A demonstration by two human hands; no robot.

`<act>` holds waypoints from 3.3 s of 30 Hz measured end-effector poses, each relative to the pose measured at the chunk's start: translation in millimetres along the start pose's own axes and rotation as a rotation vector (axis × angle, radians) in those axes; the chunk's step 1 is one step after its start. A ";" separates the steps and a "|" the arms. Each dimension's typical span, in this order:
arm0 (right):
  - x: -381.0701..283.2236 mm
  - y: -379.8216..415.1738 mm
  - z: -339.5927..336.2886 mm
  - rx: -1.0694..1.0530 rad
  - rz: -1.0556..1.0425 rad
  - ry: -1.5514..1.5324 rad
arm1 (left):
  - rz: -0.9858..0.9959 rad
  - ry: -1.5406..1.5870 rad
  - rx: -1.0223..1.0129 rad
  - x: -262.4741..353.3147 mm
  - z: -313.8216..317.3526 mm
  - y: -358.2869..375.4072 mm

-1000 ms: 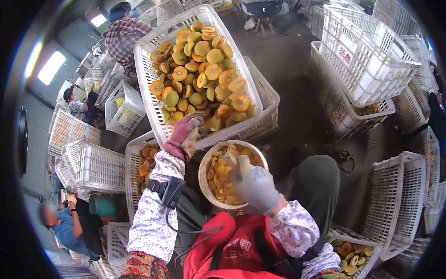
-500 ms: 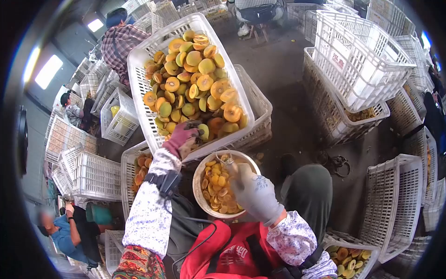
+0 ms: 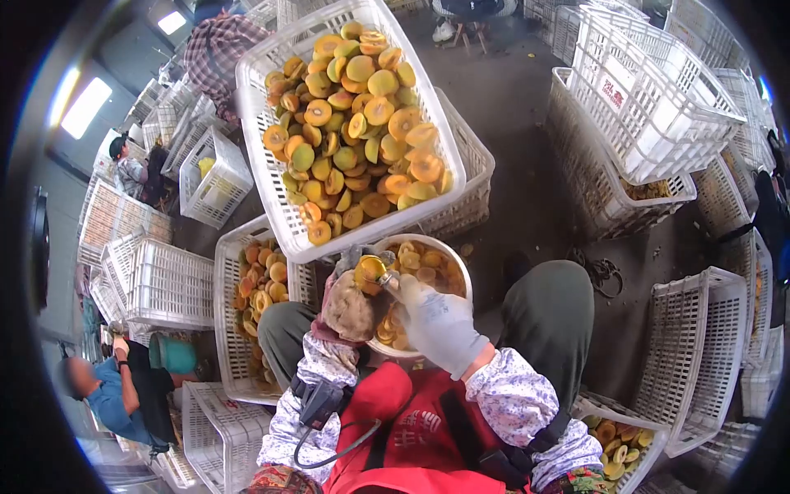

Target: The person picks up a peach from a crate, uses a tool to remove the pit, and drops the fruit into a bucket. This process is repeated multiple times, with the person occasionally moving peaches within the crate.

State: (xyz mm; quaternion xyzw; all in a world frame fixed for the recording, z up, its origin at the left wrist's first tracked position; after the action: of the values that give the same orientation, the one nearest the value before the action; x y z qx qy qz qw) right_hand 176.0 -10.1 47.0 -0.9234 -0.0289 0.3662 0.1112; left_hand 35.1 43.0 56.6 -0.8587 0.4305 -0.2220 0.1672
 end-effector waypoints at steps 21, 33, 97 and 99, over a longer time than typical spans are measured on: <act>6.1 25.1 42.1 -0.240 0.275 0.024 | -0.821 1.784 0.613 -2.0 56.9 26.1; 5.1 6.0 -0.2 -0.362 -0.019 0.187 | -0.576 1.314 -0.073 -21.1 11.8 28.9; 9.1 16.1 53.9 -0.563 0.165 -0.321 | -1.049 1.822 0.636 -13.4 44.4 39.5; 3.5 13.0 44.4 -0.634 0.321 -0.454 | -1.056 1.873 0.595 -10.8 38.2 40.4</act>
State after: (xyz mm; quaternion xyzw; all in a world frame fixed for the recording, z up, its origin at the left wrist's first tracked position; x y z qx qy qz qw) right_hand 147.9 -14.1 10.3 -0.8005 -0.0198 0.5460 -0.2463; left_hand 22.6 32.2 2.4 -0.3532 -0.1029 -0.9193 -0.1396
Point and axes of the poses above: each hand's wrist, its own y-axis away from the middle knuckle, its own z-axis out of the palm, x = y × z, the point moved 4 cm from there along -y, towards the middle knuckle, and after that the axes turned 12 degrees about z, right-handed, at the moved point
